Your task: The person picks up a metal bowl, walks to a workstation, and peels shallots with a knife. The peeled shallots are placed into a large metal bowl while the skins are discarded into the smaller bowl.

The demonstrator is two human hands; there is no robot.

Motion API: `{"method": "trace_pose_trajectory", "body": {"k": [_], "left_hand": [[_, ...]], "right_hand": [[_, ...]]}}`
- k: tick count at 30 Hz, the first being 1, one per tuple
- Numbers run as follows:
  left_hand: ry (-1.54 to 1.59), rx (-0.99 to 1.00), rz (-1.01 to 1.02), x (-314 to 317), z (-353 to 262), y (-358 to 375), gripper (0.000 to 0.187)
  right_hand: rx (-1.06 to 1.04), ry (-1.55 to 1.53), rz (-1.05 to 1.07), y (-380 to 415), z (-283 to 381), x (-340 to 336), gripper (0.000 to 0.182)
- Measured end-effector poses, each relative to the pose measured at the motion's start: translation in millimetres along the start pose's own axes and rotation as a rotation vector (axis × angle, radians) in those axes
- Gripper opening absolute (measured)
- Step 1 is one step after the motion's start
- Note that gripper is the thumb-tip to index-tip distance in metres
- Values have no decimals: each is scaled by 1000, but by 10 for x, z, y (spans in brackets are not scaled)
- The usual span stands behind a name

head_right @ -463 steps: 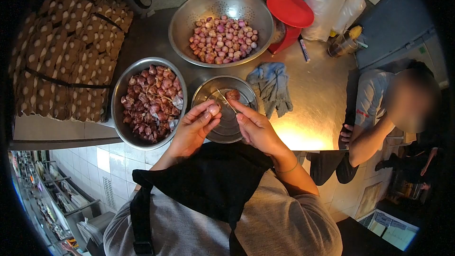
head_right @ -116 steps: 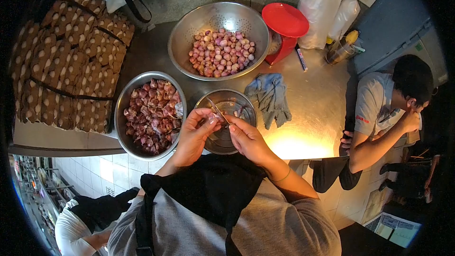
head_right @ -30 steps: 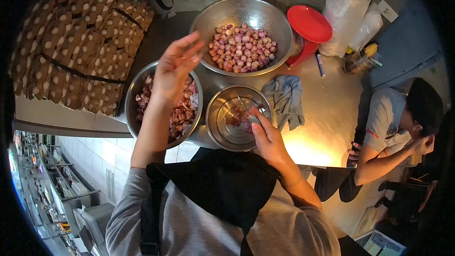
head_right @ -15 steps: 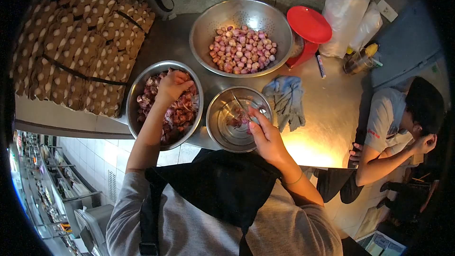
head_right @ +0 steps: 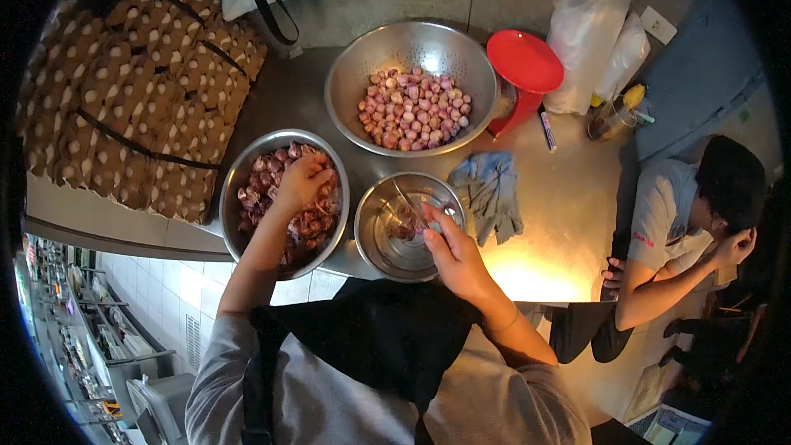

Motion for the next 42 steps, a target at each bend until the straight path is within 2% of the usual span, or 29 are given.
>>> {"method": "trace_pose_trajectory", "body": {"k": [2,3,4,6,9,12,13,16,20,23,26,29,32,33,35,36,37,39,40,42], "left_hand": [[256,78,15,-168,20,-17,20],[154,45,-57,-295,122,-91,13],[-29,0,-158,-599,-185,-27,11],[-168,-105,-104,-622,57,-146,15],[-325,4,-217,-575,62,-145,20],[-335,40,-199,-512,2,-133,24],[-249,57,-184,-523,12,-132,26],[-295,9,-275,-628,159,-147,29],[-470,61,-345,-507,210,-149,36],[-451,-61,-242,-419,256,-193,41],[-335,-129,-205,-532,96,-96,35],[-451,-10,-91,-499,129,-71,30],[-136,-89,-78,-588,129,-24,27],[210,-301,47,-660,-168,91,29],[1016,-261,192,-557,-573,281,29],[1239,-260,339,-495,-929,462,33],[1246,-261,366,-370,-1143,608,37],[1345,-428,494,-112,-1442,883,38],[1512,-405,580,47,-1517,942,39],[1561,-409,580,174,-1602,1062,39]], "right_hand": [[21,-28,-8,17,38,7,40],[31,-44,-15,21,44,9,40],[37,-38,-14,24,34,8,40],[44,-27,-9,25,21,10,39],[34,-38,-5,10,15,45,39],[130,-15,4,33,37,52,38],[91,-9,-7,33,29,36,38],[26,-7,-31,25,-12,8,38],[25,23,-15,2,-6,19,38],[-17,19,16,-13,27,86,38],[-29,21,27,3,12,90,39],[-20,31,12,13,24,54,39],[75,-36,-16,54,32,6,40],[76,-63,-14,49,28,8,40],[39,-104,0,28,13,21,41],[0,-94,18,35,35,40,41],[-39,-84,35,42,57,60,42],[-126,-17,82,23,179,165,42],[-173,15,103,16,229,211,43],[-276,86,146,20,309,277,43]]}}
Point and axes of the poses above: each hand's wrist, its own y-axis away from the middle knuckle, its own x-axis out of the palm, z = x × y, the point moved 6 cm from there along -y, towards the middle knuckle, and after that the axes turned 11 degrees about -y, right-handed, at the moved point
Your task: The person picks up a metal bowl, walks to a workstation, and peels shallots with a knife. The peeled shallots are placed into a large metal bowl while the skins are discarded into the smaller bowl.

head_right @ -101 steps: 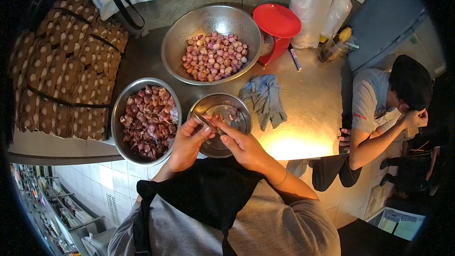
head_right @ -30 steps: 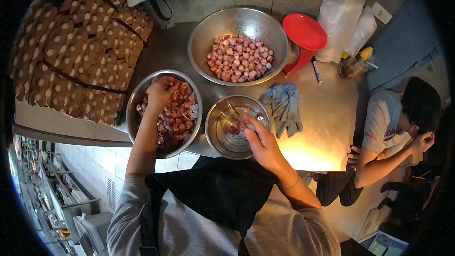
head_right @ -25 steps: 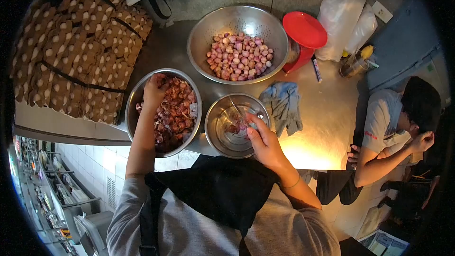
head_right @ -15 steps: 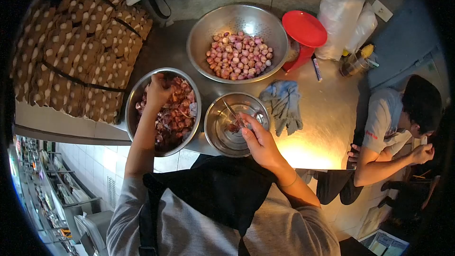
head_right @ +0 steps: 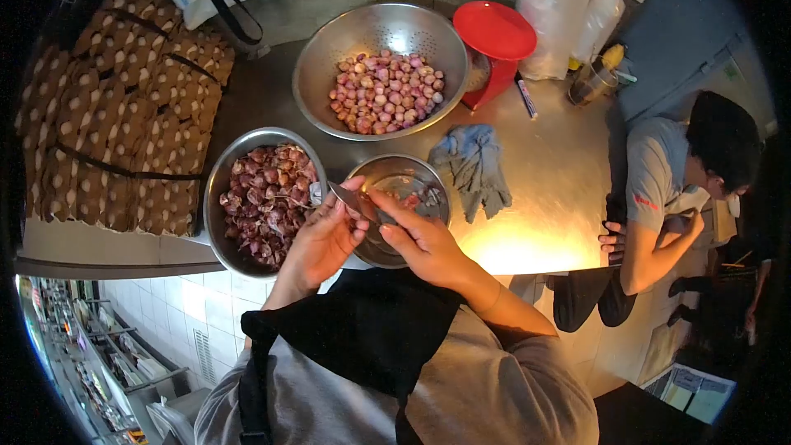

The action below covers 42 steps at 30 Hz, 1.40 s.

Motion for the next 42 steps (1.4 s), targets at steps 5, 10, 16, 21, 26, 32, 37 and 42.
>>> {"method": "trace_pose_trajectory", "body": {"k": [5,10,16,21,26,32,37,42], "left_hand": [[-1,48,-62,-129,155,-18,22],[-102,117,-111,-152,170,-8,27],[-204,140,-158,-170,168,34,24],[-281,127,-155,-158,218,35,23],[-372,116,-203,-136,214,36,13],[-401,135,-195,-133,340,9,17],[-475,162,-159,-62,336,-3,17],[-491,119,-96,-19,290,-17,25]], "right_hand": [[38,129,-28,76,-26,-53,42],[22,187,11,175,54,-45,43],[116,179,25,255,0,-74,44],[111,116,30,209,-38,-56,44],[128,26,11,208,-165,-23,42],[112,-95,-53,157,-270,-4,27],[0,-129,-139,91,-300,4,15],[440,-920,-66,154,-334,5,14]]}}
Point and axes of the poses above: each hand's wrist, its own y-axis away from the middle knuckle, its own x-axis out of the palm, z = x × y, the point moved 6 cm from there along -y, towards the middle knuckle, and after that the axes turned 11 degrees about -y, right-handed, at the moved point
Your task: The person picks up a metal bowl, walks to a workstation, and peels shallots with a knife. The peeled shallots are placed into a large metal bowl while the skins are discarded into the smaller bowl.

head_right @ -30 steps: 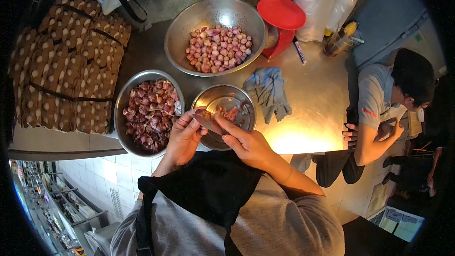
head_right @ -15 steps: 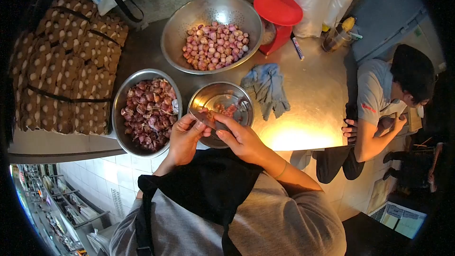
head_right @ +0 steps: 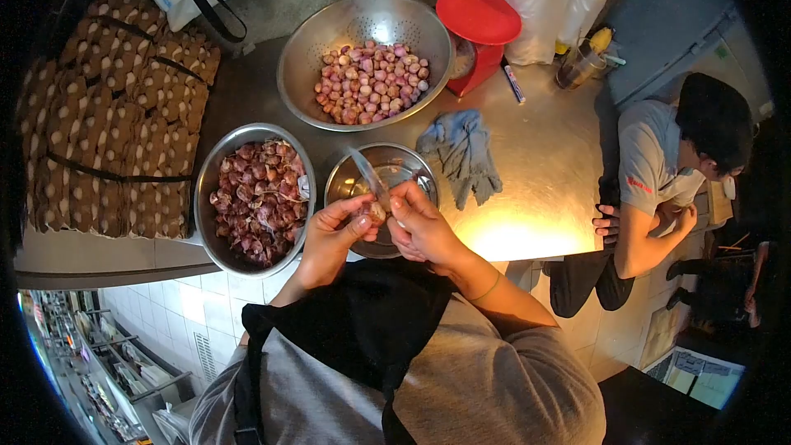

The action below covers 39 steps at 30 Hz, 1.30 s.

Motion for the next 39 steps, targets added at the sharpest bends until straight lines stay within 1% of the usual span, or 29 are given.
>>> {"method": "trace_pose_trajectory", "body": {"k": [1,2,4,5,8,9,12,16,17,20,21,24,25,28,29,32,36,37,38,39], "left_hand": [[31,-13,23,7,2,-12,27],[63,-26,46,17,4,-24,29],[137,-63,-3,18,18,-44,31],[174,-78,-28,15,22,-55,31],[271,-137,-32,6,55,-68,37],[237,-133,-33,10,65,-76,35],[164,-120,-24,8,115,-87,30],[142,-76,22,17,86,-97,26],[139,-58,27,28,60,-94,26],[168,-46,92,47,-34,-55,27],[201,-48,104,61,-65,-48,27],[304,-63,123,78,-96,-35,29],[341,-73,120,67,-71,-34,30],[472,-113,148,20,4,-59,33],[519,-128,164,17,16,-64,34],[534,-171,127,54,-71,-58,30],[669,-172,161,12,-48,-103,25],[686,-172,174,0,-53,-103,24],[703,-172,187,-2,-51,-104,24],[672,-134,153,-18,-44,-111,24]], "right_hand": [[48,-107,24,20,20,45,15],[29,-79,5,13,54,36,16],[-9,-22,-35,6,110,18,17],[-27,84,-90,23,145,1,15],[-329,467,-133,-42,120,-57,13],[-280,421,-149,-11,115,11,12],[-229,348,-64,-30,29,50,13],[15,26,-32,36,79,106,15],[-30,15,-13,18,83,58,16],[-112,69,-161,18,258,-109,17],[-128,139,-204,25,299,-175,18],[-161,237,-207,39,346,-255,18],[-150,238,-227,61,340,-245,27],[-218,369,-164,77,338,-79,38],[-122,329,-180,99,257,-153,42],[-74,333,-96,99,187,-82,40],[-128,430,-8,109,78,1,41],[-39,430,-16,120,54,-55,42],[-111,530,-20,115,84,-31,43],[-184,630,-24,107,101,9,43]]}}
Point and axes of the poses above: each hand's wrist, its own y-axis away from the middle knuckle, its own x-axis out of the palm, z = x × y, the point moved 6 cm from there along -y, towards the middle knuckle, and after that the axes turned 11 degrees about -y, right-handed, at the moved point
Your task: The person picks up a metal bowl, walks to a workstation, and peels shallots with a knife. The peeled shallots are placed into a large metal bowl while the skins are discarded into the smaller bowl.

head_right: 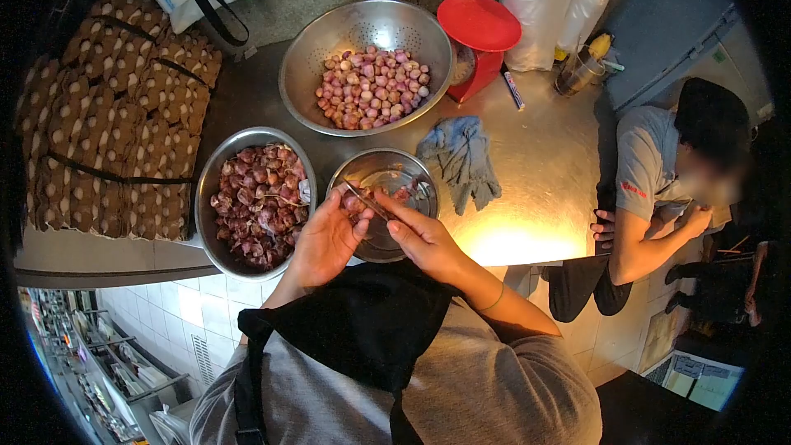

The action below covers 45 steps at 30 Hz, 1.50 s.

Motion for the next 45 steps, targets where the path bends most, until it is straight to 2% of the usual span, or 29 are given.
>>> {"method": "trace_pose_trajectory", "body": {"k": [2,5,7,11,16,19,21,25,29,31,35,38,41,45], "left_hand": [[-66,89,-46,-23,3,8,24],[-166,97,-81,-19,16,32,22],[-169,101,-111,2,9,39,23],[-149,120,-123,-156,74,37,22],[-229,249,-163,-96,54,20,21],[-312,304,-197,-88,80,26,24],[-357,322,-192,-90,109,42,26],[-406,316,-184,-83,118,25,28],[-459,278,-186,-7,105,12,28],[-451,249,-109,25,109,-15,34],[-496,127,-141,119,97,6,40],[-572,128,-157,121,119,18,42],[-670,187,-175,7,131,-6,41],[-693,273,-178,-35,66,-11,40]], "right_hand": [[-51,97,-5,9,41,29,44],[-55,123,19,39,62,61,45],[-138,181,22,38,59,69,44],[-136,196,26,44,64,85,45],[-88,194,-9,-2,2,83,45],[-240,187,-55,-60,-21,71,37],[-142,33,-72,-82,-78,56,30],[-77,-205,-52,-130,-101,62,18],[61,-438,-42,-120,-86,46,13],[149,-571,-23,-95,-59,42,13],[145,-516,-90,-93,-80,-12,15],[-167,-180,-177,-149,-62,12,16],[-111,-274,-89,-136,-24,101,18],[123,-478,-33,-72,-15,77,18]]}}
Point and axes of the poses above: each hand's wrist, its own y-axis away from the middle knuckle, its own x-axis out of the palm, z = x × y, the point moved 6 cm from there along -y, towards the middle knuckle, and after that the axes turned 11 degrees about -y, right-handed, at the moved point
